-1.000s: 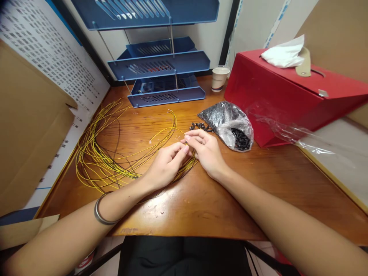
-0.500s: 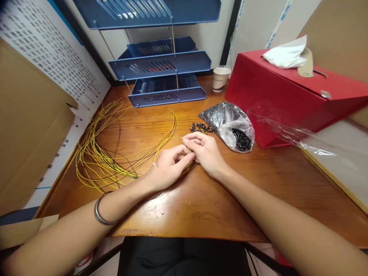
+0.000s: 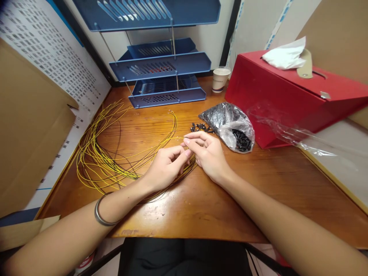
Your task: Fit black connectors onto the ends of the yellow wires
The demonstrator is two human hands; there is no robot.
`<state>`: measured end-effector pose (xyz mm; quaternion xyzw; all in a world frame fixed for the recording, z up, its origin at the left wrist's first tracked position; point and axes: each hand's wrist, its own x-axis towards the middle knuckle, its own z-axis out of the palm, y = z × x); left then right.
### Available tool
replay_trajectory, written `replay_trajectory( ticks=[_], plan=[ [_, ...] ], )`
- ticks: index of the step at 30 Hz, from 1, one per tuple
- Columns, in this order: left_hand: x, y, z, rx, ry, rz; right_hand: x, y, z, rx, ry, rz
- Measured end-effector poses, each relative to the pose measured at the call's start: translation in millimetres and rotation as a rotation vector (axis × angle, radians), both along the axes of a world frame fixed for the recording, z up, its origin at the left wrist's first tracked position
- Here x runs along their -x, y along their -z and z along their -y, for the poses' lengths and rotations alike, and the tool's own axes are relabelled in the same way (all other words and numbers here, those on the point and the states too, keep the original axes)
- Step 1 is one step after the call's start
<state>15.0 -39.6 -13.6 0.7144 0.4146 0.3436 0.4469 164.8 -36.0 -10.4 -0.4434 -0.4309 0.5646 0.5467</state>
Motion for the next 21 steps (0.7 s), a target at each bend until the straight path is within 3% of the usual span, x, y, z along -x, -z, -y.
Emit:
replay_trajectory(
  ticks=[11,21],
  plan=[
    [1.3,-4.6,0.7,-0.048,-0.016,-0.056,4.1,0.7,7.9,-0.042,0.039,-0.028],
    [1.8,-5.7,0.0,-0.056,-0.031,-0.034,10.3,6.7,14.1,0.024,0.085,-0.224]
  ],
)
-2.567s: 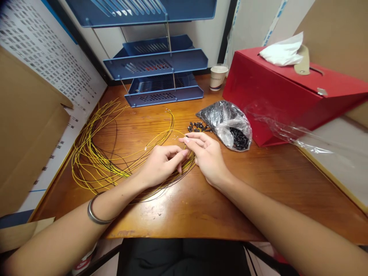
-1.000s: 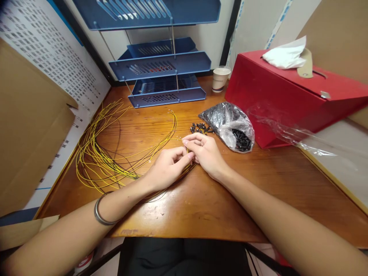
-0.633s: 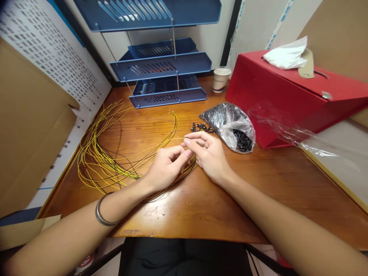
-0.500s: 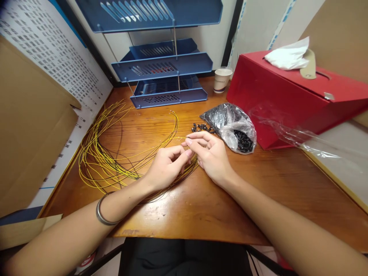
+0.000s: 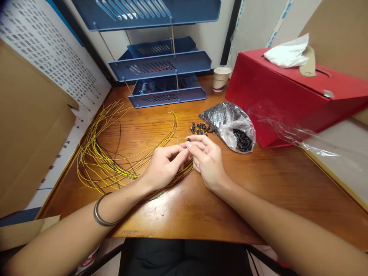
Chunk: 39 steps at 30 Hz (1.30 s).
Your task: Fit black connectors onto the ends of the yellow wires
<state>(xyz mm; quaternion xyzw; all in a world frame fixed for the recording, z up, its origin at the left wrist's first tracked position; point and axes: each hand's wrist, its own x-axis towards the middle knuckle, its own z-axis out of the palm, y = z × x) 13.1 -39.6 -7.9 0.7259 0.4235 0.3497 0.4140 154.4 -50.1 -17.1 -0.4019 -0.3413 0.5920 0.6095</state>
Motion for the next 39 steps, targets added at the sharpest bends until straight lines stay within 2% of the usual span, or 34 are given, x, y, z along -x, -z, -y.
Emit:
replay_trajectory(
  ticks=[7,14,18,29,39],
  plan=[
    [1.4,0.0,-2.2,-0.016,0.011,-0.011,0.7,1.1,0.1,-0.007,-0.009,-0.033],
    [1.1,-1.5,-3.0,0.049,0.075,0.036,-0.9,-0.7,-1.7,-0.048,-0.016,-0.012],
    [0.6,-0.2,-3.7,0.027,0.099,0.013,-0.9,-1.6,-1.9,-0.043,-0.019,0.006],
    [0.8,-2.1,-0.5,0.021,0.053,-0.019,0.3,-0.1,-1.6,0.031,0.039,0.153],
    [1.2,-0.7,-1.8,0.01,0.057,-0.032,0.3,-4.8,-0.5,0.03,0.019,0.101]
  ],
)
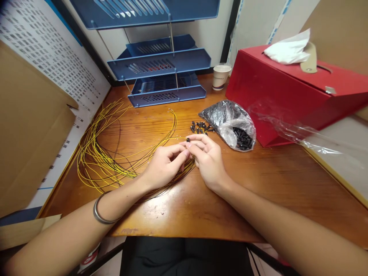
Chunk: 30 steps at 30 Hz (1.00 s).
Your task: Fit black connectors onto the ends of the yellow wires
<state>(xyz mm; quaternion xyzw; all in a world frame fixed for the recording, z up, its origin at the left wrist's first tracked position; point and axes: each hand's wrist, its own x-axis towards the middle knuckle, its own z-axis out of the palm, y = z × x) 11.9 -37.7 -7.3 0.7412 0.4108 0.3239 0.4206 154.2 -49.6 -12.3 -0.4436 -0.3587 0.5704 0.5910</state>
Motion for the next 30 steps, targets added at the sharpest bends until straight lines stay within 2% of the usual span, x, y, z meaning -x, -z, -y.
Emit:
replay_trajectory(
  ticks=[9,11,14,17,23,30],
  plan=[
    [1.0,-1.7,-0.4,-0.057,-0.016,-0.109,-3.0,-2.9,-1.3,-0.029,0.035,0.011],
    [2.7,-3.5,-2.5,-0.15,-0.043,-0.216,-6.6,-6.8,-3.5,-0.042,0.077,0.007],
    [7.9,-4.5,-9.5,-0.39,-0.167,-0.478,-10.6,-12.1,-6.3,-0.071,0.146,0.008],
    [16.0,-0.4,-20.1,-0.548,-0.246,-0.718,-10.4,-13.5,-6.6,-0.085,0.174,0.037],
    [27.7,8.9,-37.0,-0.601,-0.156,-0.907,-7.0,-9.7,-3.4,-0.136,0.153,0.082],
    [35.4,-2.4,-40.5,-0.575,-0.076,-0.899,-8.1,-9.7,-2.7,-0.145,0.142,0.049]
  ],
)
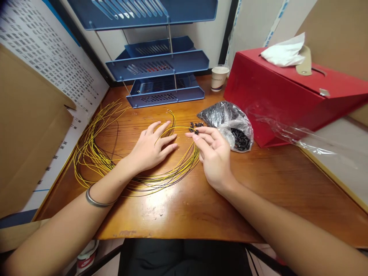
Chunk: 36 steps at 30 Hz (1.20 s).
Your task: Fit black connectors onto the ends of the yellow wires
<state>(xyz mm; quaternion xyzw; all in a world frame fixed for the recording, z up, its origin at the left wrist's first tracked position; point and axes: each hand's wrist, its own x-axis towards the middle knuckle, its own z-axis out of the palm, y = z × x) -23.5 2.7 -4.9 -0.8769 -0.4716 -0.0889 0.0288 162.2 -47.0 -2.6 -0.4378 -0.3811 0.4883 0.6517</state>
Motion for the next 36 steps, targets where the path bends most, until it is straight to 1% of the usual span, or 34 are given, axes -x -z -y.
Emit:
replay_trajectory(
  ticks=[2,3,7,9,10,11,12,14,16,17,19,21,22,23,24,27,28,30,31,33,36],
  plan=[
    [4.8,-5.7,-2.3,-0.016,-0.027,0.042,0.3,-0.2,0.6,-0.002,-0.001,0.005],
    [7.3,-8.9,-4.1,-0.026,-0.074,0.062,0.6,-0.3,1.1,-0.004,-0.001,0.01],
    [16.2,-19.5,-13.0,-0.096,-0.351,0.09,1.3,-1.3,3.3,-0.013,-0.004,0.016],
    [19.2,-21.7,-16.4,-0.11,-0.424,0.083,1.4,-1.6,3.9,-0.017,-0.007,0.006],
    [20.6,-21.7,-17.7,-0.099,-0.43,0.093,1.4,-1.6,3.9,-0.019,-0.009,0.001],
    [22.1,-21.3,-18.6,-0.079,-0.406,0.118,1.4,-1.5,3.8,-0.022,-0.01,-0.003],
    [23.8,-20.5,-19.4,-0.049,-0.345,0.151,1.4,-1.3,3.6,-0.023,-0.01,-0.004],
    [27.8,-18.8,-20.2,0.038,-0.148,0.197,1.6,-0.7,3.0,-0.025,-0.006,-0.009],
    [31.8,-18.3,-19.8,0.129,0.025,0.16,1.8,-0.3,2.4,-0.028,-0.001,-0.019],
    [33.2,-18.7,-19.0,0.168,0.066,0.112,2.0,-0.1,2.3,-0.031,0.001,-0.025],
    [34.4,-20.3,-16.1,0.229,0.075,0.005,2.0,-0.1,2.3,-0.037,-0.002,-0.034],
    [33.9,-22.1,-12.5,0.279,0.044,-0.088,1.9,-0.3,2.5,-0.042,-0.008,-0.04],
    [33.6,-22.7,-11.1,0.28,0.014,-0.124,1.7,-0.3,2.7,-0.043,-0.011,-0.043],
    [33.7,-23.3,-10.4,0.246,-0.028,-0.149,1.5,-0.3,2.9,-0.044,-0.014,-0.045],
    [34.5,-23.9,-10.4,0.176,-0.083,-0.158,1.3,-0.2,3.1,-0.044,-0.017,-0.047],
    [41.5,-27.3,-15.7,-0.103,-0.285,-0.068,1.1,0.0,3.7,-0.047,-0.021,-0.052],
    [44.7,-29.0,-18.5,-0.157,-0.347,-0.011,1.1,0.0,3.8,-0.049,-0.022,-0.051],
    [50.4,-32.1,-23.8,-0.184,-0.436,0.101,1.5,0.1,3.9,-0.051,-0.021,-0.049],
    [52.1,-33.0,-25.6,-0.181,-0.448,0.152,1.7,0.1,3.8,-0.049,-0.021,-0.047],
    [52.1,-32.6,-26.9,-0.195,-0.427,0.233,2.2,0.2,3.5,-0.04,-0.02,-0.046],
    [43.6,-28.6,-22.7,-0.264,-0.379,0.288,2.4,0.4,3.3,-0.037,-0.022,-0.044]
  ],
)
